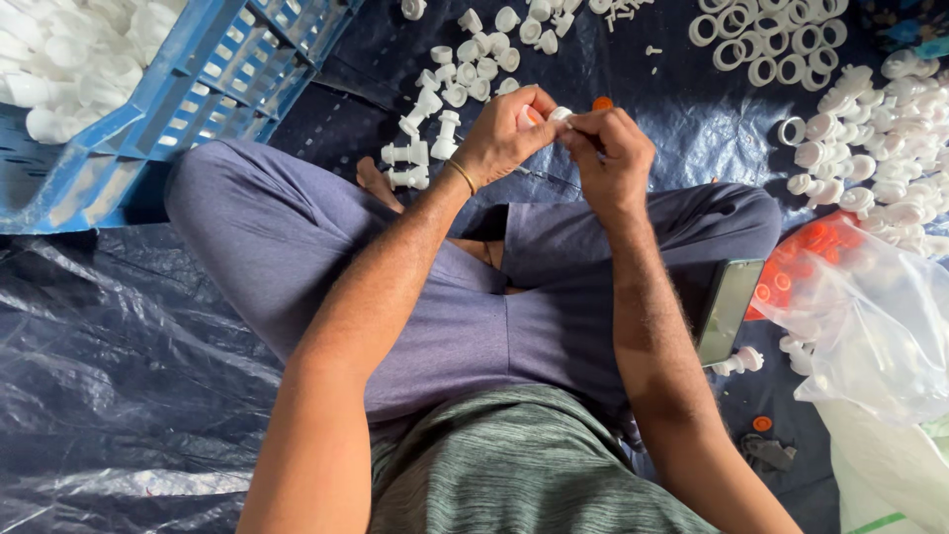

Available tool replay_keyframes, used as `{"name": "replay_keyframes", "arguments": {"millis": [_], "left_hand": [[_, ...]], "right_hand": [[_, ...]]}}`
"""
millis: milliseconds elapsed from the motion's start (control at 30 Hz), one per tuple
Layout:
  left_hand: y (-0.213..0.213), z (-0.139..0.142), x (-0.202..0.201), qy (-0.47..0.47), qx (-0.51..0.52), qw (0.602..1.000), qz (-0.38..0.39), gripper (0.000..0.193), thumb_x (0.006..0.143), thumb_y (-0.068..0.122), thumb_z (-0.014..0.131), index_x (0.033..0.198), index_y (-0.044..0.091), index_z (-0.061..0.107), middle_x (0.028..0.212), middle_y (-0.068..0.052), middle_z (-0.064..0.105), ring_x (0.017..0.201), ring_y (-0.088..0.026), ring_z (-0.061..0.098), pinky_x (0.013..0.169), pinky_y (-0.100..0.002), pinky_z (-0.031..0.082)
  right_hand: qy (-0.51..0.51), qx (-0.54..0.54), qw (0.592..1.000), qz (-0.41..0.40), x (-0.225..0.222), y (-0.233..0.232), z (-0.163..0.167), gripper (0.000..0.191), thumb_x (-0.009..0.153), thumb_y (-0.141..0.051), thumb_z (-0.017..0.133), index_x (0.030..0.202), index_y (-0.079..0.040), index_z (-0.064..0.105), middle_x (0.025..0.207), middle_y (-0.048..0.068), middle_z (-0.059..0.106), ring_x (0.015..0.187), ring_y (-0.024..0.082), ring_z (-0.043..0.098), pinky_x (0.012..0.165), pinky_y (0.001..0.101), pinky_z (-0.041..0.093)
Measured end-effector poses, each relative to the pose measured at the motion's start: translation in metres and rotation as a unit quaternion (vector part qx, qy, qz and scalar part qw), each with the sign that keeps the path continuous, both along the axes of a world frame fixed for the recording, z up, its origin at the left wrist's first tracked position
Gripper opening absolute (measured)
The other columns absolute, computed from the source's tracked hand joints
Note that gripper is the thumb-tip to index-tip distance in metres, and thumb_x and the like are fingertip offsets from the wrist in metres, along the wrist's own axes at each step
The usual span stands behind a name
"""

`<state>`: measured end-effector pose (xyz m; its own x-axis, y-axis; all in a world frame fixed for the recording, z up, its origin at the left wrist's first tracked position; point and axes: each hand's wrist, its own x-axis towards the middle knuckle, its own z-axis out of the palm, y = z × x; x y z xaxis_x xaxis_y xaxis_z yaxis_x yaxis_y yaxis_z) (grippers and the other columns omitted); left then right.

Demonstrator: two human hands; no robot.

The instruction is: The person sits cross-legged on a tarp and assembles small white plastic components with orange caps by hand. They pick up parts from a blue crate and the floor, fit them together, and place the assembled units back on the tarp.

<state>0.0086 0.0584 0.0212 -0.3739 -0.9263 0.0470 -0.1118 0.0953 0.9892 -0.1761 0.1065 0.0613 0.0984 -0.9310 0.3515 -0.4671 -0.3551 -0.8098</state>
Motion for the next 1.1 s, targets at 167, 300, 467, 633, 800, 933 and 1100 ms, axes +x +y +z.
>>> {"name": "replay_keyframes", "arguments": {"millis": [167, 300, 467, 633, 800, 933, 1100], "left_hand": [[0.004, -0.005, -0.008, -0.071, -0.087, 0.993, -0.025, 0.057, 0.086, 0.033, 0.086, 0.124, 0.01, 0.049, 0.099, -0.007, 0.074, 0.088, -0.021, 0.075, 0.073, -0.033, 0.06], [0.005, -0.012, -0.013, -0.114, -0.114, 0.986, -0.051, 0.063, 0.088, 0.029, 0.085, 0.132, 0.013, 0.042, 0.113, -0.011, 0.073, 0.101, -0.028, 0.075, 0.077, -0.037, 0.061], [0.003, -0.017, -0.015, -0.11, -0.12, 0.983, -0.086, 0.068, 0.088, 0.034, 0.084, 0.136, 0.014, 0.04, 0.118, -0.012, 0.073, 0.107, -0.031, 0.074, 0.081, -0.039, 0.061], [0.001, -0.014, -0.016, -0.143, -0.113, 0.977, -0.112, 0.072, 0.085, 0.034, 0.085, 0.134, 0.012, 0.038, 0.116, -0.015, 0.073, 0.105, -0.033, 0.073, 0.079, -0.042, 0.059], [-0.001, -0.006, -0.016, -0.11, -0.108, 0.986, -0.061, 0.047, 0.098, 0.026, 0.076, 0.126, 0.007, 0.043, 0.107, -0.017, 0.072, 0.096, -0.034, 0.073, 0.075, -0.043, 0.057], [-0.006, -0.001, -0.013, -0.115, -0.077, 0.99, -0.026, 0.042, 0.097, 0.029, 0.075, 0.118, 0.007, 0.047, 0.096, -0.015, 0.07, 0.085, -0.032, 0.073, 0.073, -0.043, 0.057], [-0.019, -0.007, -0.012, -0.133, -0.111, 0.985, -0.011, 0.041, 0.093, 0.028, 0.077, 0.115, 0.007, 0.049, 0.098, -0.016, 0.071, 0.09, -0.035, 0.072, 0.073, -0.045, 0.055]], "right_hand": [[-0.279, 0.169, 0.945, -0.021, -0.018, -0.012, -0.02, 0.007, 0.102, 0.004, 0.069, 0.108, 0.005, 0.067, 0.092, 0.01, 0.074, 0.077, 0.013, 0.072, 0.07, 0.0256, 0.062], [-0.185, 0.197, 0.962, 0.044, -0.025, -0.012, -0.03, 0.008, 0.1, 0.004, 0.071, 0.108, 0.005, 0.068, 0.095, 0.009, 0.073, 0.08, 0.011, 0.07, 0.068, 0.0238, 0.059], [-0.139, 0.219, 0.964, 0.063, -0.026, -0.014, -0.028, 0.01, 0.099, 0.001, 0.075, 0.106, 0.004, 0.069, 0.091, 0.008, 0.072, 0.077, 0.009, 0.066, 0.064, 0.0227, 0.054], [-0.082, 0.214, 0.97, 0.08, -0.029, -0.016, -0.021, 0.014, 0.098, -0.004, 0.076, 0.108, 0.004, 0.07, 0.093, 0.007, 0.073, 0.081, 0.009, 0.068, 0.068, 0.0231, 0.057], [-0.186, 0.254, 0.949, -0.009, -0.04, -0.037, -0.033, 0.02, 0.106, -0.018, 0.067, 0.11, 0.001, 0.072, 0.09, 0.008, 0.071, 0.074, 0.011, 0.067, 0.065, 0.0251, 0.055], [0.021, 0.086, 0.978, -0.191, -0.071, -0.089, -0.055, 0.027, 0.096, -0.019, 0.075, 0.117, -0.002, 0.073, 0.106, 0.011, 0.075, 0.093, 0.018, 0.073, 0.08, 0.0338, 0.06], [0.281, 0.015, 0.876, -0.391, -0.108, -0.157, -0.062, 0.069, 0.084, -0.04, 0.088, 0.138, -0.009, 0.057, 0.136, 0.016, 0.052, 0.126, 0.041, 0.046, 0.1, 0.0597, 0.045]]}}
